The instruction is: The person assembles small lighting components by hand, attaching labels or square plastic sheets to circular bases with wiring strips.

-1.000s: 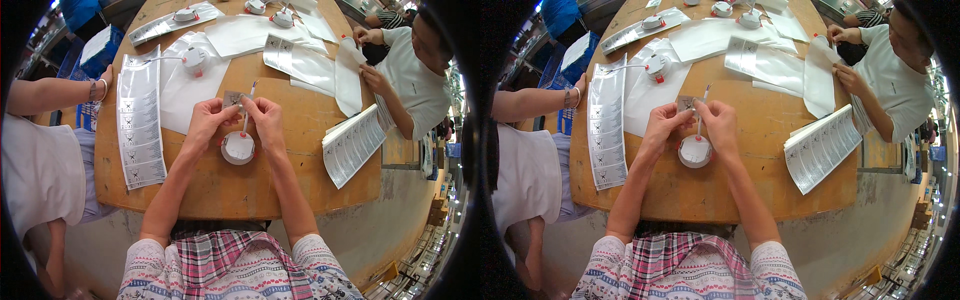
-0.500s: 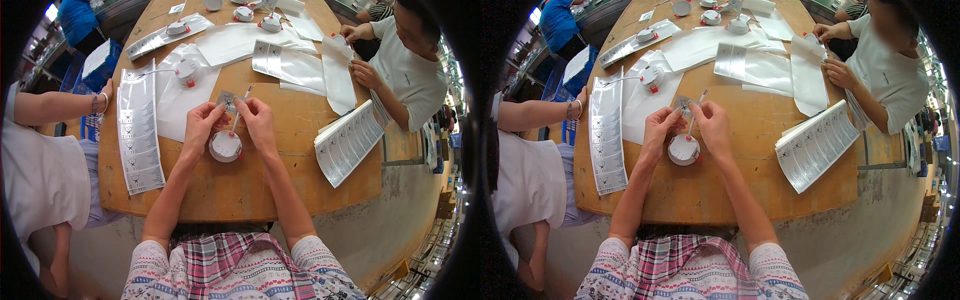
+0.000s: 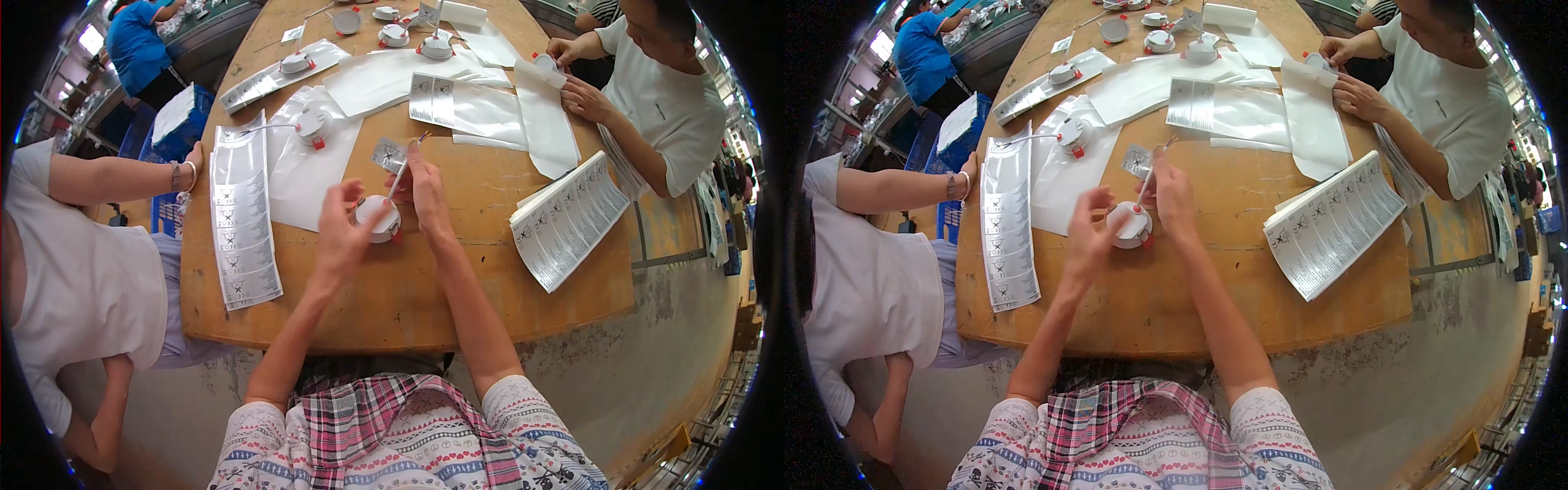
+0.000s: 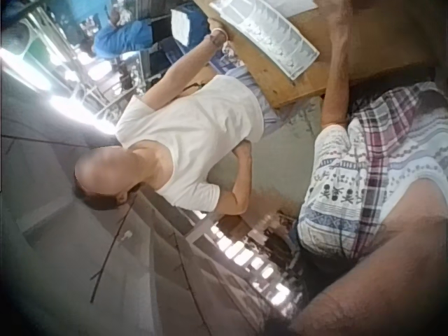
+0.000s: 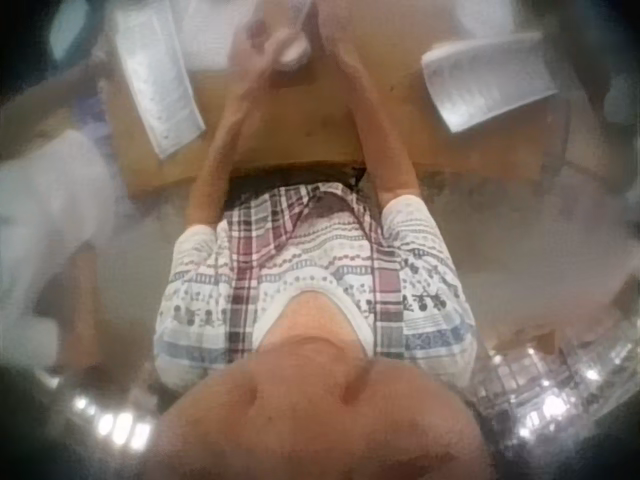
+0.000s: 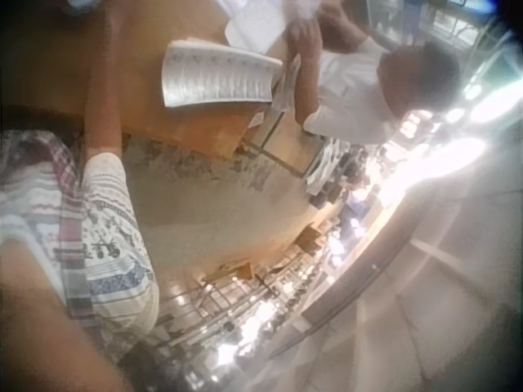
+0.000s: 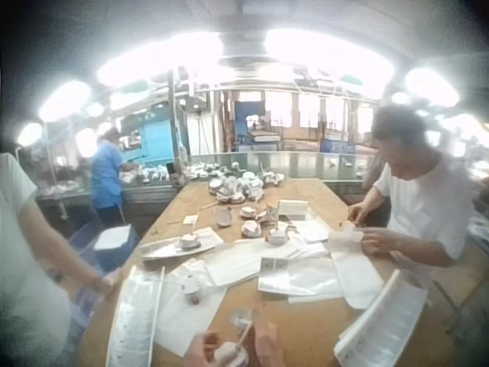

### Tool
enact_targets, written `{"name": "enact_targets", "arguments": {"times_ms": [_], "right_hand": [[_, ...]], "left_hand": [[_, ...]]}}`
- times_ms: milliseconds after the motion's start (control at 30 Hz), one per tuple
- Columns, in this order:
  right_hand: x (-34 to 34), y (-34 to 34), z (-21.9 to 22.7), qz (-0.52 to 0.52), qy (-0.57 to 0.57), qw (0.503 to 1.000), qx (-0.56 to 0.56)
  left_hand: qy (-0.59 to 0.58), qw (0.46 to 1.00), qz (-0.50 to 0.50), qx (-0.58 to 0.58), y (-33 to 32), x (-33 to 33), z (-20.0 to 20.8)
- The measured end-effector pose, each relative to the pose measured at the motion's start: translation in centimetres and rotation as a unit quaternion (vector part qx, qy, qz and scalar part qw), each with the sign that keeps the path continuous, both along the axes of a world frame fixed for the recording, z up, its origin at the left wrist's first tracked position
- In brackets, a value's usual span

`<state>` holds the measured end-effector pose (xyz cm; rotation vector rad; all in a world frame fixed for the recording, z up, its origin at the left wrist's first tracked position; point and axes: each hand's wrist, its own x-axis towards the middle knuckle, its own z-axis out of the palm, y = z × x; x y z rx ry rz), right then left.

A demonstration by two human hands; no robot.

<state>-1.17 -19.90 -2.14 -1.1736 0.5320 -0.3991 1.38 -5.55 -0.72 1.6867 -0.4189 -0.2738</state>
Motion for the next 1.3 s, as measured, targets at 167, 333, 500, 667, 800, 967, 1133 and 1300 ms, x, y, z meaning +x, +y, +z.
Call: {"name": "enact_targets", "arguments": {"times_ms": [167, 333, 500, 667, 800, 967, 1133, 1300], "right_hand": [[1.1, -0.5, 0.0, -0.045, -0.045, 0.998, 0.002], [1.6, -1.2, -1.3, -0.094, -0.067, 0.993, 0.036], [0.7, -1.4, -0.9, -0.085, -0.076, 0.991, 0.063], [0.3, -0.2, -0.2, -0.047, -0.063, 0.993, 0.088], [0.1, 0.8, 0.9, -0.022, -0.036, 0.996, 0.083], [-0.6, 1.4, 1.9, 0.013, -0.020, 0.999, 0.032], [-0.2, 2.3, 0.9, 0.036, 0.014, 0.998, -0.042], [0.4, 2.4, 0.7, 0.035, 0.014, 0.996, -0.083]], "left_hand": [[-0.338, 0.905, -0.039, 0.256, -0.2, -1.6, -0.1], [-0.309, 0.908, -0.094, 0.267, -0.1, 0.5, 1.0], [-0.346, 0.906, -0.111, 0.217, 0.8, 7.9, 3.4], [-0.326, 0.920, -0.057, 0.210, 1.2, 20.7, 6.9], [-0.323, 0.905, 0.017, 0.274, 0.9, 28.2, 8.3], [-0.385, 0.907, -0.055, 0.163, -1.9, 26.5, 6.4], [-0.265, 0.940, -0.164, 0.136, -2.5, 20.9, 5.1], [-0.288, 0.930, -0.140, 0.178, -1.4, 21.0, 5.3]]}}
